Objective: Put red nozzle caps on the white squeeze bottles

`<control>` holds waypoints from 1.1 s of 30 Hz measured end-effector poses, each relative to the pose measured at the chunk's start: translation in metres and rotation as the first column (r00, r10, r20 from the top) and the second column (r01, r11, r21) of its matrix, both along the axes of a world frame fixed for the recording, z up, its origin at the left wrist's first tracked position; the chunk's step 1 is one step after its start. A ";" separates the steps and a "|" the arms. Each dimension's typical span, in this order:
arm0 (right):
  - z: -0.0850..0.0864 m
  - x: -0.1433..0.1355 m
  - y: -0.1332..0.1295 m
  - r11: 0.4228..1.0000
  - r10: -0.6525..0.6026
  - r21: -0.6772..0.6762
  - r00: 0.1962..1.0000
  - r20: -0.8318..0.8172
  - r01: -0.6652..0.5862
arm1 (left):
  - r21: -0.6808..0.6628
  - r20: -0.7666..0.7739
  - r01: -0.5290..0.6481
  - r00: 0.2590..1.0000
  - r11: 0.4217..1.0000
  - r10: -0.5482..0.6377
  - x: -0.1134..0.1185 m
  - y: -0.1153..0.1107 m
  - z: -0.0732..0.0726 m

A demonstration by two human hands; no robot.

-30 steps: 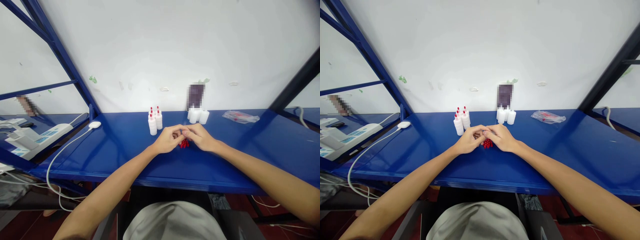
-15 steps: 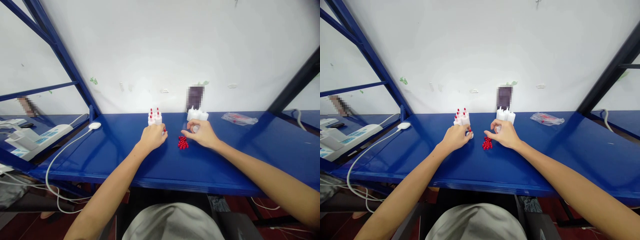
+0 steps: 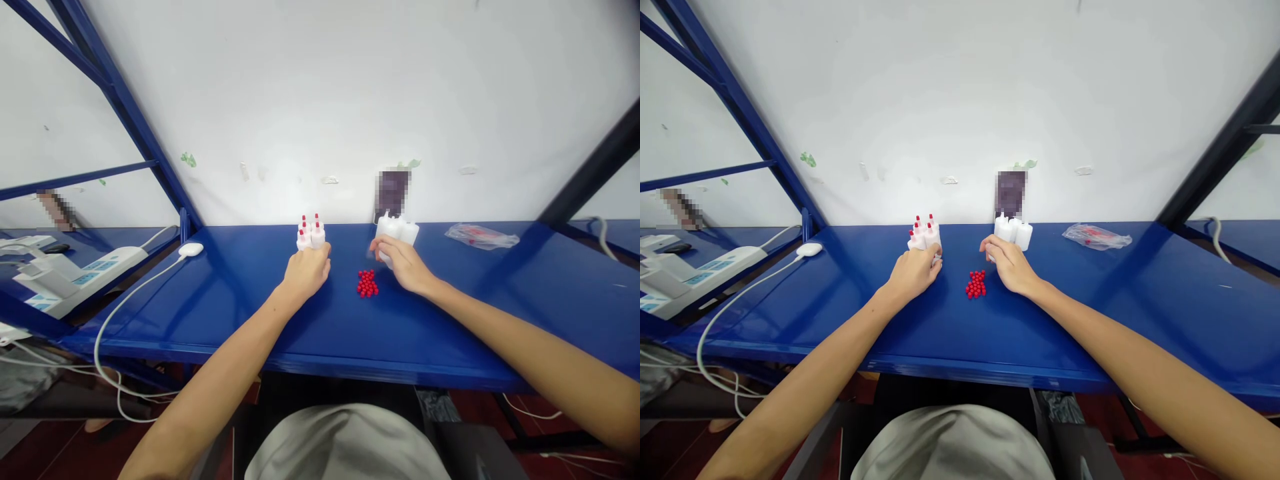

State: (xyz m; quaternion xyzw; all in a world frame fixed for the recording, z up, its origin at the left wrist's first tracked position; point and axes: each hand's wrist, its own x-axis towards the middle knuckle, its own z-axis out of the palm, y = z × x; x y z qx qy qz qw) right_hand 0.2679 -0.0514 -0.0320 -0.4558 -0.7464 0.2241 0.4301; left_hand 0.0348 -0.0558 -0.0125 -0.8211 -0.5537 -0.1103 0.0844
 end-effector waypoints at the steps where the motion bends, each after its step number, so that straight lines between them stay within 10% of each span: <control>1: -0.001 0.000 0.002 1.000 -0.002 -0.004 1.000 0.005 0.002 | -0.002 0.027 0.048 0.998 0.999 -0.048 0.002 -0.001 -0.002; 8: -0.006 0.001 0.009 0.996 -0.057 -0.062 0.998 -0.004 0.056 | -0.030 0.140 0.460 0.881 0.887 -0.452 0.016 -0.002 -0.019; 17: -0.003 -0.003 0.005 0.997 -0.071 -0.036 0.993 0.100 0.075 | 0.005 0.326 0.469 0.834 0.883 -0.445 0.024 0.009 -0.026; 23: 0.003 -0.007 -0.009 1.000 -0.021 0.019 0.995 0.093 0.020 | 0.200 0.654 0.429 0.610 0.881 -0.447 0.030 -0.001 -0.018; 33: 0.009 -0.016 -0.026 0.993 0.073 0.076 0.981 0.181 -0.088 | 0.164 0.675 0.602 0.509 0.782 -0.534 0.030 -0.008 -0.020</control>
